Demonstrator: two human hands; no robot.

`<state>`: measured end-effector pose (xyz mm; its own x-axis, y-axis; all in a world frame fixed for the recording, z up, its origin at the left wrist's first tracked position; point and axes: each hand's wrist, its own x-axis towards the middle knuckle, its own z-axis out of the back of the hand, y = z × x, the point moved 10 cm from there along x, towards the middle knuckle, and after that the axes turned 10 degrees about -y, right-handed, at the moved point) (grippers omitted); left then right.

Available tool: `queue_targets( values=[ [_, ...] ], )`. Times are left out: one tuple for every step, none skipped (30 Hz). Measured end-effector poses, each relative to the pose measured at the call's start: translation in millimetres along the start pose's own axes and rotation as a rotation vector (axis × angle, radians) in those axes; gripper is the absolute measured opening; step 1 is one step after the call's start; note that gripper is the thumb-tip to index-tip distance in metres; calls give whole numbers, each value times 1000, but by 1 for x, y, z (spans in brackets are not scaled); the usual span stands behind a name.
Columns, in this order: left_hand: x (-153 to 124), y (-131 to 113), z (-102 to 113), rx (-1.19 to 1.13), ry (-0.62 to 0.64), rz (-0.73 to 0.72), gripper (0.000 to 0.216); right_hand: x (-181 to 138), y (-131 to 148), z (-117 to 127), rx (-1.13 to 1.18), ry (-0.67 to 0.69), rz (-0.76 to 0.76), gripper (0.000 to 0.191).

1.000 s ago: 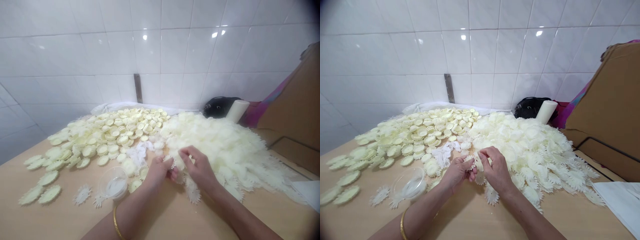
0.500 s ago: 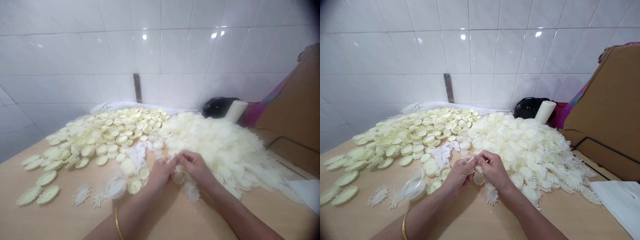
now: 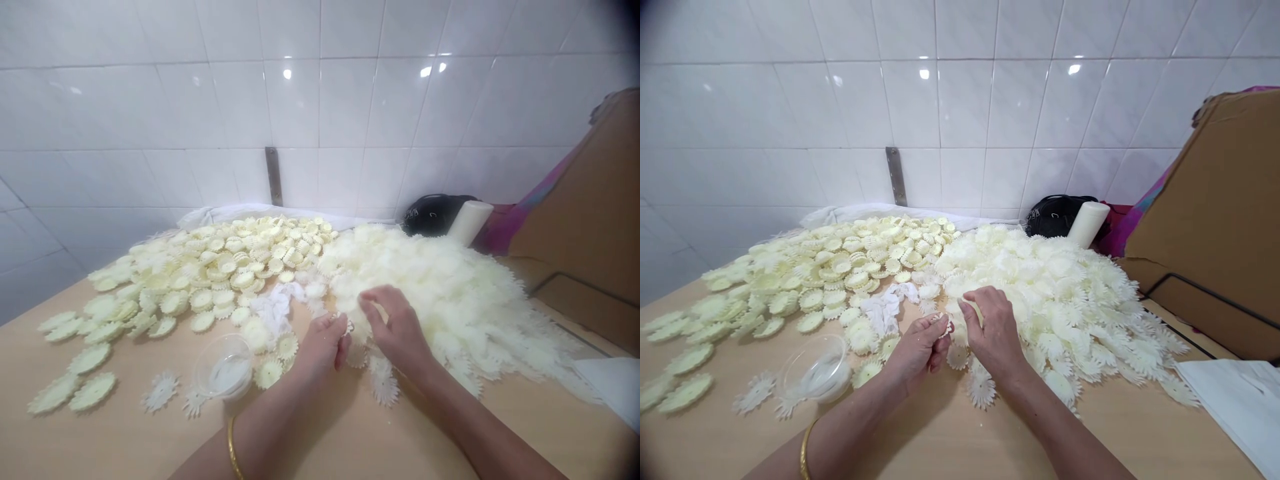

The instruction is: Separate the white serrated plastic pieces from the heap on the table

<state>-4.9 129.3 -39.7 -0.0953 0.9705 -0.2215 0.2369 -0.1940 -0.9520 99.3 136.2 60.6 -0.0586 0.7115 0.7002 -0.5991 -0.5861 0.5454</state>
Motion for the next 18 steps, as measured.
queue_targets(
  values=[
    [0, -1, 1, -2, -5, -7, 36, -2, 3, -4, 59, 45, -20, 18],
    [0, -1, 2, 0, -10, -10, 37, -4, 5, -8, 110, 93, -41, 19],
    [-1, -1, 2, 7, -14, -11, 38, -6, 7, -12, 153, 139, -59, 19],
    [-1, -1, 3, 20, -18, -11, 38, -8, 9, -16, 191, 180, -74, 19],
    [-1, -1, 3, 33, -24, -15, 37, -11, 10, -20, 227, 219, -92, 19],
    [-2, -1, 4, 48, -30, -19, 37, -13, 9, -24, 263, 256, -118, 19],
    [-2, -1, 4, 61, -35, -25, 37, -15, 9, -28, 300, 290, -150, 19],
    [-3, -2, 4, 69, -40, -29, 38, -16, 8, -31, 338, 315, -187, 19],
    [-4, -2, 4, 75, -46, -27, 39, -17, 6, -33, 375, 335, -226, 20],
    [-4, -1, 4, 80, -59, -9, 42, -18, 5, -34, 410, 350, -265, 21],
    [-5, 1, 5, 78, -79, 32, 45, -18, 3, -35, 439, 356, -302, 22],
    [-6, 6, 7, 63, -105, 90, 49, -18, 0, -35, 460, 357, -337, 23],
    [-6, 11, 9, 38, -133, 155, 53, -18, -2, -36, 474, 355, -369, 23],
    [-7, 16, 11, 13, -155, 216, 57, -18, -5, -36, 479, 351, -398, 24],
    [-8, 19, 11, -7, -166, 258, 60, -18, -8, -36, 477, 341, -415, 24],
    [-7, 20, 11, -16, -158, 269, 59, -17, -10, -35, 465, 325, -418, 25],
    [-6, 19, 10, -12, -139, 248, 56, -16, -12, -35, 447, 308, -409, 25],
    [-4, 16, 8, 2, -115, 205, 52, -15, -13, -34, 425, 294, -394, 26]
  ],
)
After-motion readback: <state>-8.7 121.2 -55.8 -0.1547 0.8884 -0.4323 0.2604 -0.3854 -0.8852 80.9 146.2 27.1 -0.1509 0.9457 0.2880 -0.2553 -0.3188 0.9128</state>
